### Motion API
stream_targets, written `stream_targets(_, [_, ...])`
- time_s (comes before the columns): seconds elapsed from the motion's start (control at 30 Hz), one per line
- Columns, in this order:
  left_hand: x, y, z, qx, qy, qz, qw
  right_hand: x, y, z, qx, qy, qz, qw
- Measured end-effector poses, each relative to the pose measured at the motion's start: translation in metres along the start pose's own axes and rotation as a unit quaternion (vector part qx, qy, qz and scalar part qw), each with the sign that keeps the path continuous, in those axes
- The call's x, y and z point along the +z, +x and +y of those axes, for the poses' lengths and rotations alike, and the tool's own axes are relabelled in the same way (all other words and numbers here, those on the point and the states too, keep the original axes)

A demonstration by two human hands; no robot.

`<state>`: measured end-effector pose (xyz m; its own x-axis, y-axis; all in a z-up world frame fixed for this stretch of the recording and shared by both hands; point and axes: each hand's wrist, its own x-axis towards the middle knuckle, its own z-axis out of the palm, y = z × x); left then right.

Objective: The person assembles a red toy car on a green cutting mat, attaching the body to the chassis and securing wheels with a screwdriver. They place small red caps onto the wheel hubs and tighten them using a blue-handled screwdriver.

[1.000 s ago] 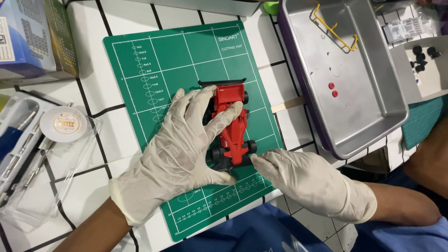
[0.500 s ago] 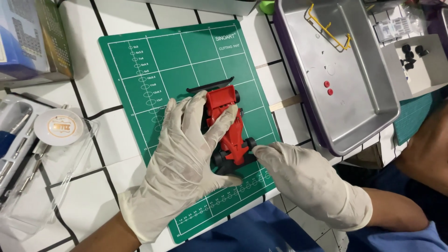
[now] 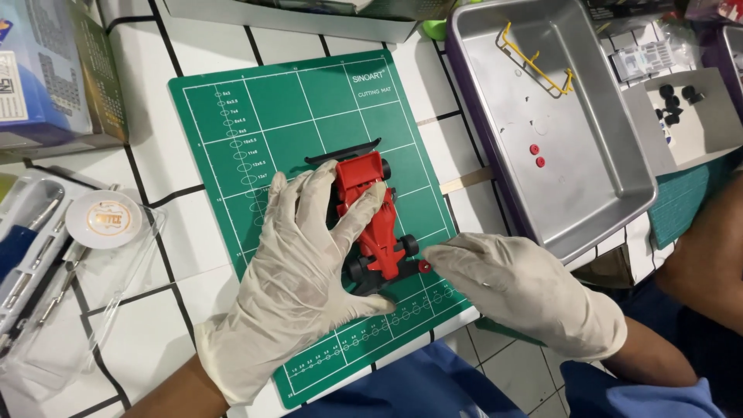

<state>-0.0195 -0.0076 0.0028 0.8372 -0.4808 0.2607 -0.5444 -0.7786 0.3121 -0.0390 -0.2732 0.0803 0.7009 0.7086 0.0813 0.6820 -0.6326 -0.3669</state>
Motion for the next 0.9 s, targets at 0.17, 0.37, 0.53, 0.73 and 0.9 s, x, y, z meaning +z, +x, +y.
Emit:
stream_targets(0.17, [-0.007, -0.001, 0.003, -0.005, 0.002, 0.006, 1.000, 0.006, 0.000, 0.001, 0.010, 0.017, 0.002, 1.000])
stream_targets(0.37, [-0.009, 0.000, 0.005, -0.005, 0.017, 0.003, 1.000, 0.008, -0.001, 0.005, -0.044, -0.004, -0.011, 0.999])
stream_targets(0.53, [-0.019, 0.002, 0.009, -0.004, -0.023, 0.037, 0.999, -0.021, -0.001, -0.009, 0.059, 0.010, 0.023, 0.998])
stream_targets(0.73, [-0.031, -0.009, 0.017, -0.003, 0.037, 0.020, 0.999, -0.049, -0.003, -0.008, 0.214, -0.027, 0.026, 0.976])
stream_targets(0.9, [-0.067, -0.042, 0.039, -0.049, 0.019, 0.084, 0.995, -0.064, 0.035, -0.003, -0.009, -0.081, 0.064, 0.995])
